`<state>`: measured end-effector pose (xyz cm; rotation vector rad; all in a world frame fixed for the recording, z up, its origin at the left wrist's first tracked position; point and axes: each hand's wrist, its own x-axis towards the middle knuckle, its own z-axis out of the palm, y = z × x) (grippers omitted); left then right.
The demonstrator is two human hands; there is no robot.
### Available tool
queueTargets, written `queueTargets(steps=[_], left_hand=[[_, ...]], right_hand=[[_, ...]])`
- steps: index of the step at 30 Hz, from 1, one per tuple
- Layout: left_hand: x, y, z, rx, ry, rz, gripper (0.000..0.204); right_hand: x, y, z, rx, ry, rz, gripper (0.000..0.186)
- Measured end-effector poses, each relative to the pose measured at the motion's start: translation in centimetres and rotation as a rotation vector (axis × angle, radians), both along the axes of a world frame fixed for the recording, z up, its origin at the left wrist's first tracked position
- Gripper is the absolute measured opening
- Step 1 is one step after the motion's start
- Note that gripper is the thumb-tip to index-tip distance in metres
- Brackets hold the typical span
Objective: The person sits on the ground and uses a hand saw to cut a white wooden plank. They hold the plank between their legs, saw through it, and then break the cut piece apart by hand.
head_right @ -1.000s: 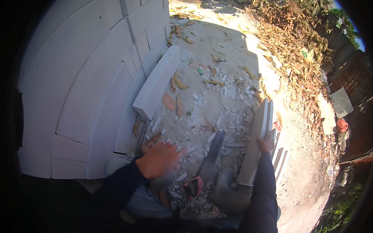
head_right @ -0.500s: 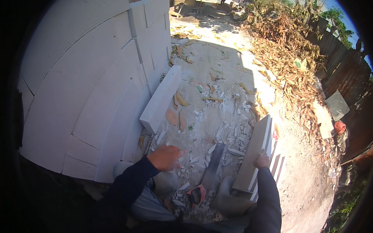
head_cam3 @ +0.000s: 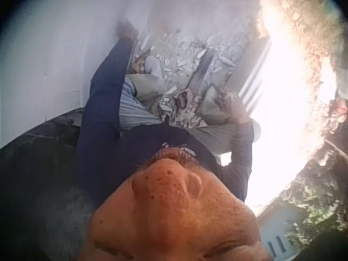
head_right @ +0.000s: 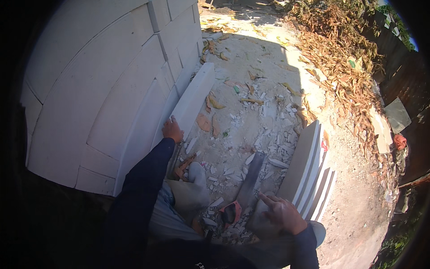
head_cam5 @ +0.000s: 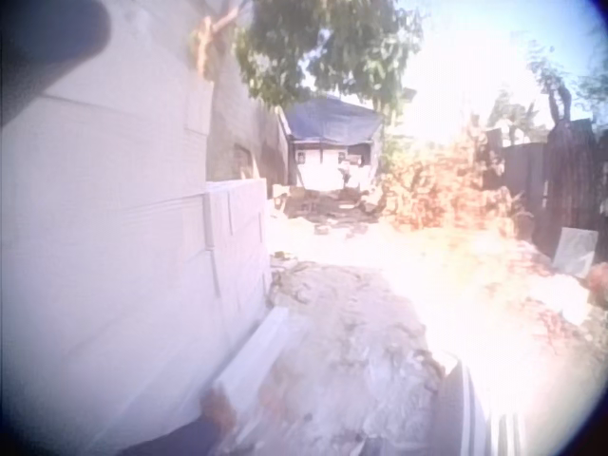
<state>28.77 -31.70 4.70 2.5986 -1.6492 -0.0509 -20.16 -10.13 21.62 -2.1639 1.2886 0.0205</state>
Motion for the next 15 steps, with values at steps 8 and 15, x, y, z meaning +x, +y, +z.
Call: queueTargets(steps=[8,15], left_hand=[[4.0,-4.0,-3.8,0.055,0.028,0.001,0.114],[9.1,-7.1,-7.4,0.082,0.134,0.048,0.117]], right_hand=[[-3.4,-0.1,-1.2,-0.003,0.229,-0.248,0.074],[-3.7,0.0,-0.8,0.001,0.146,-0.194,0.074]])
